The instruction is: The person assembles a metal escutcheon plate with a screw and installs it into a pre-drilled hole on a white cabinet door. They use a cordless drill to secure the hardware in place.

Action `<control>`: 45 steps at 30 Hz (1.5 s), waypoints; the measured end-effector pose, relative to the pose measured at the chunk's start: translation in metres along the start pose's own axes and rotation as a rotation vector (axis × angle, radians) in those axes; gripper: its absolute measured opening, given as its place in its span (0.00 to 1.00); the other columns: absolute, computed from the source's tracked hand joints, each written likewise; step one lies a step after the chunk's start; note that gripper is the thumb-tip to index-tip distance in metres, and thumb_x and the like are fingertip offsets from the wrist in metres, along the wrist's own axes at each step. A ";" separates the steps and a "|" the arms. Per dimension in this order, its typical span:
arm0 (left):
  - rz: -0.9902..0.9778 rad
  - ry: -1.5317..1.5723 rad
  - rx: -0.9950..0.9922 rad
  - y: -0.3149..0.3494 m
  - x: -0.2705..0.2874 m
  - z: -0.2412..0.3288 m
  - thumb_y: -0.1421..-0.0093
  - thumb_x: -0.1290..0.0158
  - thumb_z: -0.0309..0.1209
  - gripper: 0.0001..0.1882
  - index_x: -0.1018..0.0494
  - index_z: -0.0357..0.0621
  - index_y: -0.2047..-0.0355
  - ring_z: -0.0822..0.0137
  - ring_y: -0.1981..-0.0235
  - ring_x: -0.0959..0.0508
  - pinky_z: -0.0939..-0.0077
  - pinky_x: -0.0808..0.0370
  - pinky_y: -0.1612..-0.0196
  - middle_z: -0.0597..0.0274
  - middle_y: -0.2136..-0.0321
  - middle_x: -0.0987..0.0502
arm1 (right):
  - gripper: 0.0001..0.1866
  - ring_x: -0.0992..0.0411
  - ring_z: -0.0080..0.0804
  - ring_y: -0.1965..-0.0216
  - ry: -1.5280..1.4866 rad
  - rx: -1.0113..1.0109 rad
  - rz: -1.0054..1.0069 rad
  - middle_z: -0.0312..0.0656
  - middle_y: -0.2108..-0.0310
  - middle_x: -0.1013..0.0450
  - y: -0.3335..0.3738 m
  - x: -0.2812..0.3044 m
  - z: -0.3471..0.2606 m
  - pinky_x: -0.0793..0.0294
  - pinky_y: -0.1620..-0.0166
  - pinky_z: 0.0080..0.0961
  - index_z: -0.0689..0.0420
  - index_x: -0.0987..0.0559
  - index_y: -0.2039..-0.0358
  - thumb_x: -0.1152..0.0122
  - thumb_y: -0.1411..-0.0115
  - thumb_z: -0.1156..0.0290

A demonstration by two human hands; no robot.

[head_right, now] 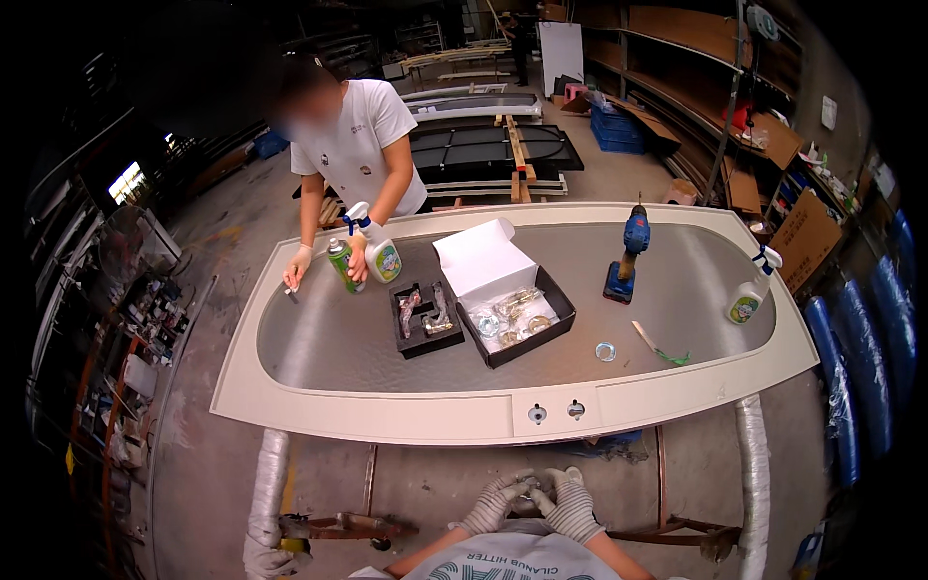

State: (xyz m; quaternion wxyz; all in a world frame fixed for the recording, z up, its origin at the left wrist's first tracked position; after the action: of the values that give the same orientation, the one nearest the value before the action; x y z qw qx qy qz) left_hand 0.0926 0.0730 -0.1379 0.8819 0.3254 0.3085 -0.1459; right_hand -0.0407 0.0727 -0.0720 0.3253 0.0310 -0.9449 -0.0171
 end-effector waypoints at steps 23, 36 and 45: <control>0.080 -0.216 -0.347 -0.017 -0.093 0.169 0.45 0.49 0.30 0.29 0.39 0.31 0.43 0.61 0.55 0.23 0.67 0.22 0.54 0.49 0.56 0.24 | 0.16 0.36 0.16 0.71 -0.791 -0.027 -0.161 0.35 0.70 0.30 -0.086 0.043 -0.012 0.32 0.64 0.17 0.62 0.30 0.51 0.51 0.36 0.69; 0.121 -0.411 0.099 -0.056 -0.071 0.069 0.45 0.49 0.29 0.31 0.40 0.33 0.41 0.67 0.60 0.23 0.79 0.25 0.58 0.51 0.57 0.25 | 0.17 0.27 0.26 0.58 -0.825 -0.144 -0.616 0.40 0.62 0.24 -0.097 0.051 0.031 0.27 0.54 0.23 0.62 0.25 0.52 0.41 0.42 0.71; 0.126 -0.401 0.160 -0.068 -0.068 0.046 0.41 0.47 0.35 0.22 0.30 0.35 0.49 0.68 0.62 0.22 0.76 0.23 0.60 0.57 0.61 0.23 | 0.13 0.28 0.23 0.66 -0.828 -0.240 -0.418 0.40 0.66 0.24 -0.090 0.055 0.060 0.26 0.61 0.19 0.65 0.25 0.56 0.46 0.40 0.73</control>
State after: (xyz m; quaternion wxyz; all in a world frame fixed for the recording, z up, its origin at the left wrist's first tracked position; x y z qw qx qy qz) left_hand 0.0298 -0.0046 -0.0998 0.9042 0.3776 0.0937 -0.1764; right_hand -0.1166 -0.0207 -0.0904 -0.0876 0.1729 -0.9600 -0.2020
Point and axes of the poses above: each hand's wrist, its own y-axis away from the middle knuckle, its own x-axis out of the back of the hand, z = x × y, the point moved 8 cm from there along -y, towards the middle knuckle
